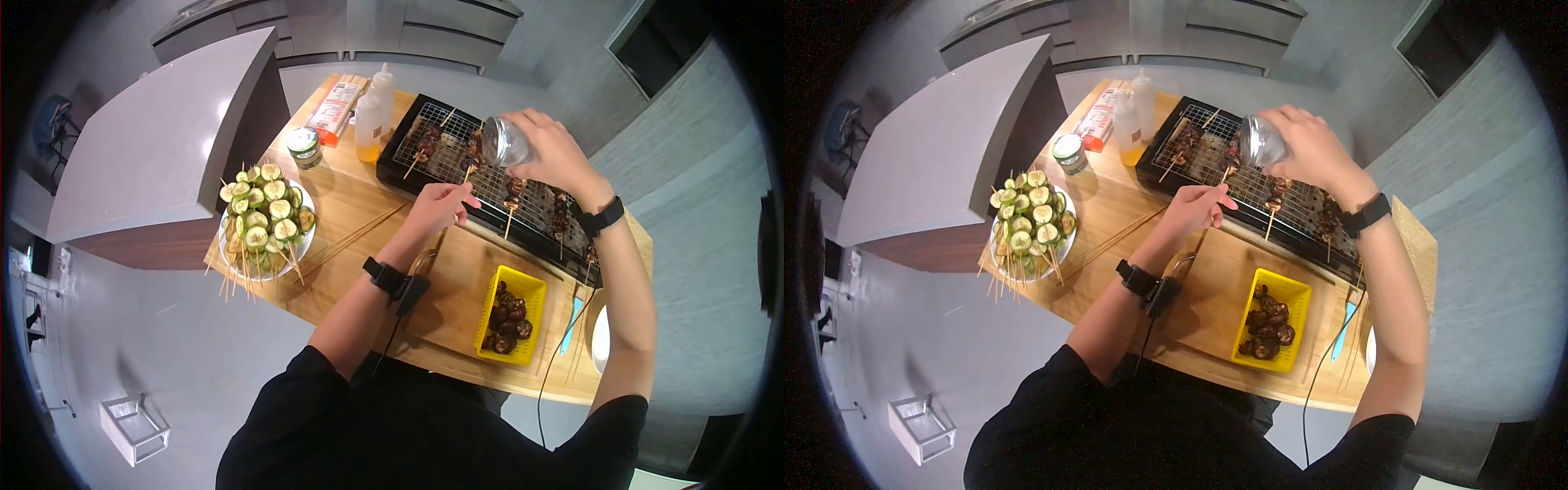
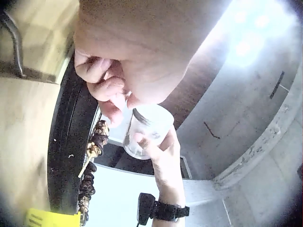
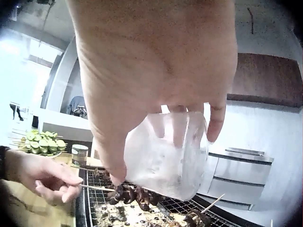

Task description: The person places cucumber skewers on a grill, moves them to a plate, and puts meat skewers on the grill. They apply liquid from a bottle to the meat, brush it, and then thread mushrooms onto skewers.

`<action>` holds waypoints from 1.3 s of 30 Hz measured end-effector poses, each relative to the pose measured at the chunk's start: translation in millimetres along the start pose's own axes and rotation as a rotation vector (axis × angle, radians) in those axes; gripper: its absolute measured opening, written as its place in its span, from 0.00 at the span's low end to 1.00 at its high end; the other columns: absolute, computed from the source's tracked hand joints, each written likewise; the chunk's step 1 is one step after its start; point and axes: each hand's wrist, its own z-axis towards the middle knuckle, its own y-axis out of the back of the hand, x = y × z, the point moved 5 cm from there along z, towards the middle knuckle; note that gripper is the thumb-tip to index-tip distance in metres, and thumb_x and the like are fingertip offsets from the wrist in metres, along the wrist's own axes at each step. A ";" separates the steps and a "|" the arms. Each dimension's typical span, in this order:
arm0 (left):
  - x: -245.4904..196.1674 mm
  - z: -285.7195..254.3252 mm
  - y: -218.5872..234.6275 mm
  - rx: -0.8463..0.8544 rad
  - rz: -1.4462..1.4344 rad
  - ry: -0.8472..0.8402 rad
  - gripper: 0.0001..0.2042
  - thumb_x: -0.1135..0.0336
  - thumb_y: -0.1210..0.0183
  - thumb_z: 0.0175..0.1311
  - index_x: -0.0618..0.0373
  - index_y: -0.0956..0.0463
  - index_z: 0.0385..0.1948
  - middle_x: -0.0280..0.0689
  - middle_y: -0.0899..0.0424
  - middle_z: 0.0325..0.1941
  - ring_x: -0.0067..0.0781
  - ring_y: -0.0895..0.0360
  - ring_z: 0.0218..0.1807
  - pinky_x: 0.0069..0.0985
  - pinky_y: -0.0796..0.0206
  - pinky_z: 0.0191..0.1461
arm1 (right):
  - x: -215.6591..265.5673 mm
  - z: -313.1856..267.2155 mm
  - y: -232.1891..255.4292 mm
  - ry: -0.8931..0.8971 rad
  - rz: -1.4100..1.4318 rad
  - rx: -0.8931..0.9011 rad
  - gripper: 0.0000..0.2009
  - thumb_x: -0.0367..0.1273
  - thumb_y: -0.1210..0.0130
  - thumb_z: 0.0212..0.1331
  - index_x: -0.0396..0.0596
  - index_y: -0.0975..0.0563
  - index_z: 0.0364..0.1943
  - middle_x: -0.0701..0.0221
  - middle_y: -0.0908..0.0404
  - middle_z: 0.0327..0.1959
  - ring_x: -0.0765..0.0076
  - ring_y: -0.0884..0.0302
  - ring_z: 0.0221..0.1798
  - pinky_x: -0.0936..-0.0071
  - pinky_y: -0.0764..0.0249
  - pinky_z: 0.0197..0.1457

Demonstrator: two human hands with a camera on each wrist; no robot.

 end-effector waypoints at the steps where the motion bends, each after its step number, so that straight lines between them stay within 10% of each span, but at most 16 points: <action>1: 0.3 -0.1 -0.4 0.000 -0.008 0.009 0.20 0.53 0.45 0.78 0.61 0.14 0.34 0.26 0.26 0.16 0.15 0.30 0.21 0.16 0.44 0.26 | -0.6 1.5 -3.6 0.010 -0.009 0.024 0.40 0.38 0.26 0.41 0.52 0.27 0.65 0.59 0.22 0.59 0.46 0.25 0.64 0.55 0.30 0.68; 39: 9.2 2.8 -3.2 0.069 -0.143 -0.036 0.18 0.54 0.50 0.81 0.58 0.19 0.35 0.30 0.25 0.19 0.15 0.31 0.22 0.16 0.44 0.27 | -12.7 -4.0 17.9 -0.060 0.040 0.013 0.41 0.43 0.25 0.41 0.46 0.26 0.65 0.52 0.21 0.59 0.41 0.25 0.64 0.56 0.27 0.67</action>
